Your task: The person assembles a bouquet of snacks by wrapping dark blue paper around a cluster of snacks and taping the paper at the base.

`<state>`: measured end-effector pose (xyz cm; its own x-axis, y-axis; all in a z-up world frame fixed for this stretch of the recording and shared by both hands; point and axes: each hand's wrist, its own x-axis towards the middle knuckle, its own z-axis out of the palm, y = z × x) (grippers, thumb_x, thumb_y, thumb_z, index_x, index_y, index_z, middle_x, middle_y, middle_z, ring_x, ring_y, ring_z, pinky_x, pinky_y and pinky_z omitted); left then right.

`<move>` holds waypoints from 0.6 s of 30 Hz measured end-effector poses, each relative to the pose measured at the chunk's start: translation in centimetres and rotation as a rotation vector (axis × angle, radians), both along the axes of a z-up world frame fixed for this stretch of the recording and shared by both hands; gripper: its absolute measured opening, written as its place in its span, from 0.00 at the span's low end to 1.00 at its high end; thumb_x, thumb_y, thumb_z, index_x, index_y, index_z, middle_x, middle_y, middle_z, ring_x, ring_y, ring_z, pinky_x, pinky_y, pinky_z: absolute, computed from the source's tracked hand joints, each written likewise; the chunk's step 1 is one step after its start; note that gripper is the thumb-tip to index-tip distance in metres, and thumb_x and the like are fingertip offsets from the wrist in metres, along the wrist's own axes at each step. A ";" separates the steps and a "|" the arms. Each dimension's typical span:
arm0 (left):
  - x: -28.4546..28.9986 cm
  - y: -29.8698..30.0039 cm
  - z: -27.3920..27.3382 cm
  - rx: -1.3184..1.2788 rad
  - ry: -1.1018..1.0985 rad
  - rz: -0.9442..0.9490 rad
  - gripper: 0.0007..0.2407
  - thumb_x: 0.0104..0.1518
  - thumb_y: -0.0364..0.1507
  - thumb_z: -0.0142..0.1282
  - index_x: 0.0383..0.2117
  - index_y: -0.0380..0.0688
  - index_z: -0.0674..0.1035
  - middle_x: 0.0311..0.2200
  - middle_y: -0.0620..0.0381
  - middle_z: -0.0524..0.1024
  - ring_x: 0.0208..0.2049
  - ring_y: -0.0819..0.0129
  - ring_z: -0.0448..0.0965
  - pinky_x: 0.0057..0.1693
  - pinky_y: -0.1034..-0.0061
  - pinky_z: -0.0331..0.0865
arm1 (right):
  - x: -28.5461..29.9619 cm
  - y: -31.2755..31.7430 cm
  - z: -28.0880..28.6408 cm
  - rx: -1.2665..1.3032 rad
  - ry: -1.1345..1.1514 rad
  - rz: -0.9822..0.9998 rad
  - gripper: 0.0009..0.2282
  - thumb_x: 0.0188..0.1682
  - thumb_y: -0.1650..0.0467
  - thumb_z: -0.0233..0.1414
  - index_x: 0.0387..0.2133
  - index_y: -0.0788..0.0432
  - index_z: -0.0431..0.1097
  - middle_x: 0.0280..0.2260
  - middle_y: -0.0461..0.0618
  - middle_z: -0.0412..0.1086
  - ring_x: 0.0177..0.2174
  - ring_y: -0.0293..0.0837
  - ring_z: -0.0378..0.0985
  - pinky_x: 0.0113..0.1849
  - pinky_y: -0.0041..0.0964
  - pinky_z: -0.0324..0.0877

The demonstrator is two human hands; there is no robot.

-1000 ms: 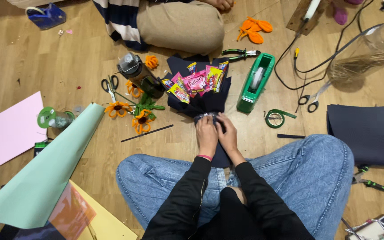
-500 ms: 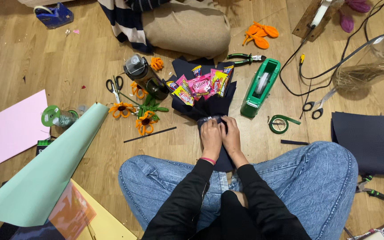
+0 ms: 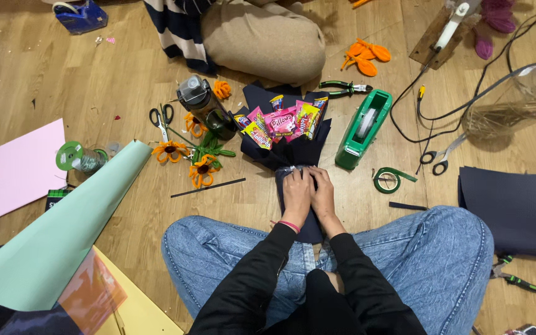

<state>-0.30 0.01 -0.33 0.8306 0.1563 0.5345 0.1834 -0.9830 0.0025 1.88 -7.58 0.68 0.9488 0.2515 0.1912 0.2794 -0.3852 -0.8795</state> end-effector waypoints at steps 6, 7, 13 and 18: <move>0.3 -0.5 -0.1 0.040 -0.024 0.001 0.07 0.49 0.26 0.47 0.30 0.37 0.75 0.24 0.50 0.69 0.23 0.60 0.71 0.35 0.72 0.64 | 0.1 -0.3 -0.3 0.035 -0.030 0.013 0.09 0.46 0.75 0.46 0.39 0.60 0.67 0.39 0.51 0.65 0.47 0.53 0.65 0.47 0.45 0.63; 0.4 -0.8 -0.1 0.036 -0.027 0.010 0.07 0.49 0.26 0.47 0.30 0.37 0.75 0.24 0.50 0.69 0.23 0.60 0.71 0.35 0.72 0.64 | 0.1 -0.4 -0.3 0.030 -0.033 0.022 0.09 0.46 0.75 0.46 0.39 0.60 0.67 0.39 0.51 0.65 0.47 0.53 0.65 0.47 0.45 0.63; 0.6 -1.2 -0.4 0.064 -0.047 0.038 0.07 0.50 0.24 0.44 0.31 0.35 0.75 0.25 0.46 0.69 0.24 0.57 0.70 0.35 0.70 0.64 | 0.8 -0.6 -0.8 -0.013 -0.077 0.018 0.08 0.44 0.74 0.48 0.37 0.57 0.68 0.35 0.50 0.66 0.42 0.51 0.69 0.44 0.43 0.65; 0.4 -1.2 -0.5 0.108 -0.056 0.025 0.08 0.51 0.22 0.41 0.32 0.34 0.75 0.26 0.42 0.70 0.25 0.54 0.70 0.36 0.68 0.63 | 2.9 -0.8 -0.3 -0.281 0.077 0.066 0.17 0.44 0.67 0.47 0.47 0.48 0.54 0.35 0.47 0.69 0.40 0.49 0.71 0.43 0.49 0.65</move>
<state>0.07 -1.20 -0.85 0.7953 0.1161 0.5950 0.2107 -0.9732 -0.0917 4.83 -8.42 0.34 0.9375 0.3463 0.0337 0.2489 -0.5999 -0.7604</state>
